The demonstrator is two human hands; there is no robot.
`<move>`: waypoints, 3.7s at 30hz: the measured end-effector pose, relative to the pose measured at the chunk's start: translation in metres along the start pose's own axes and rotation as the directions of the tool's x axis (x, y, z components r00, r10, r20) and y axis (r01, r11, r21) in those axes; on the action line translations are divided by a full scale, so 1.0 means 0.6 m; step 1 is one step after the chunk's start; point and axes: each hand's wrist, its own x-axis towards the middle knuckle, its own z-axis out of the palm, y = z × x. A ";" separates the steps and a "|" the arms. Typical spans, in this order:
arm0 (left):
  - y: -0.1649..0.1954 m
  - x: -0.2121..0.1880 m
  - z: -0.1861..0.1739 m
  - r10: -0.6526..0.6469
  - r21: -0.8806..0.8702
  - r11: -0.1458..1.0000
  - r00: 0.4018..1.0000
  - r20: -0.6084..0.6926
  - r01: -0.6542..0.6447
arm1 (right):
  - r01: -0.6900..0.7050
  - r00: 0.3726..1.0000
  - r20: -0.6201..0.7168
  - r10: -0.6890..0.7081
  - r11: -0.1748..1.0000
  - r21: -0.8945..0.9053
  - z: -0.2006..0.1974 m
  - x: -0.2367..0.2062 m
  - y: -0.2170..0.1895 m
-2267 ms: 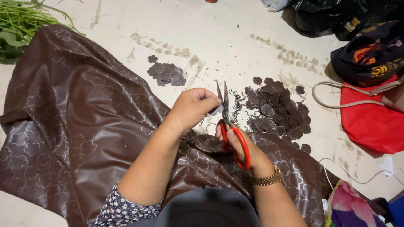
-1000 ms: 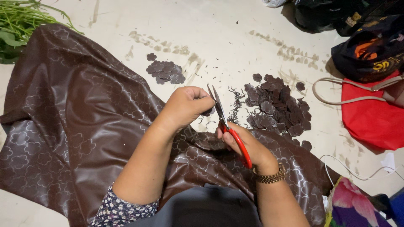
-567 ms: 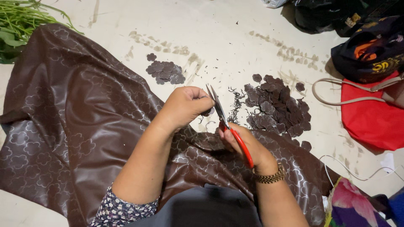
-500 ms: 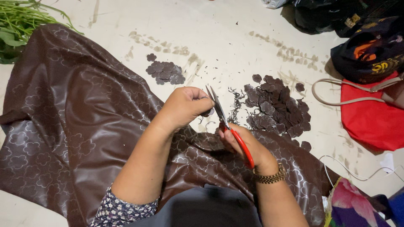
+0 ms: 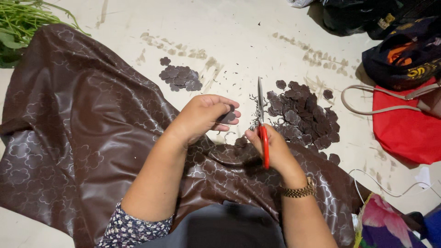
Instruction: The person sits on the floor and uses red-handled scissors to trim the edges of dark fabric flower cutouts, cutting small notches and scraps off one piece at a time and setting trimmed pieces aside with a pile of finished pieces nearby.
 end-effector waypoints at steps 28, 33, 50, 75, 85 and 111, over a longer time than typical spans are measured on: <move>-0.200 0.124 -0.073 -0.272 -0.324 0.939 0.827 -0.491 0.116 | -0.199 0.955 -0.167 0.243 0.949 0.244 -0.065 0.014 0.135; -0.135 0.141 -0.125 -0.338 -0.439 0.896 0.738 -0.585 0.062 | -0.326 0.916 -0.175 0.360 0.925 0.193 -0.059 0.029 0.160; -0.236 0.136 -0.002 0.537 0.983 0.169 0.830 -0.153 0.072 | 0.198 0.750 -0.531 0.394 0.633 0.749 -0.169 -0.002 0.185; -0.292 0.136 0.052 0.249 0.870 0.489 0.965 -0.077 -0.056 | -0.039 0.764 -0.468 0.444 0.756 0.654 -0.104 0.032 0.204; -0.227 0.166 0.059 -0.087 0.517 0.848 0.992 -0.090 0.121 | -0.088 0.835 -0.416 0.360 0.834 0.545 -0.085 0.024 0.162; 0.077 0.012 0.085 0.312 0.057 0.947 0.947 0.072 -0.317 | 0.295 0.918 -0.391 -0.062 0.764 0.573 -0.088 -0.027 -0.193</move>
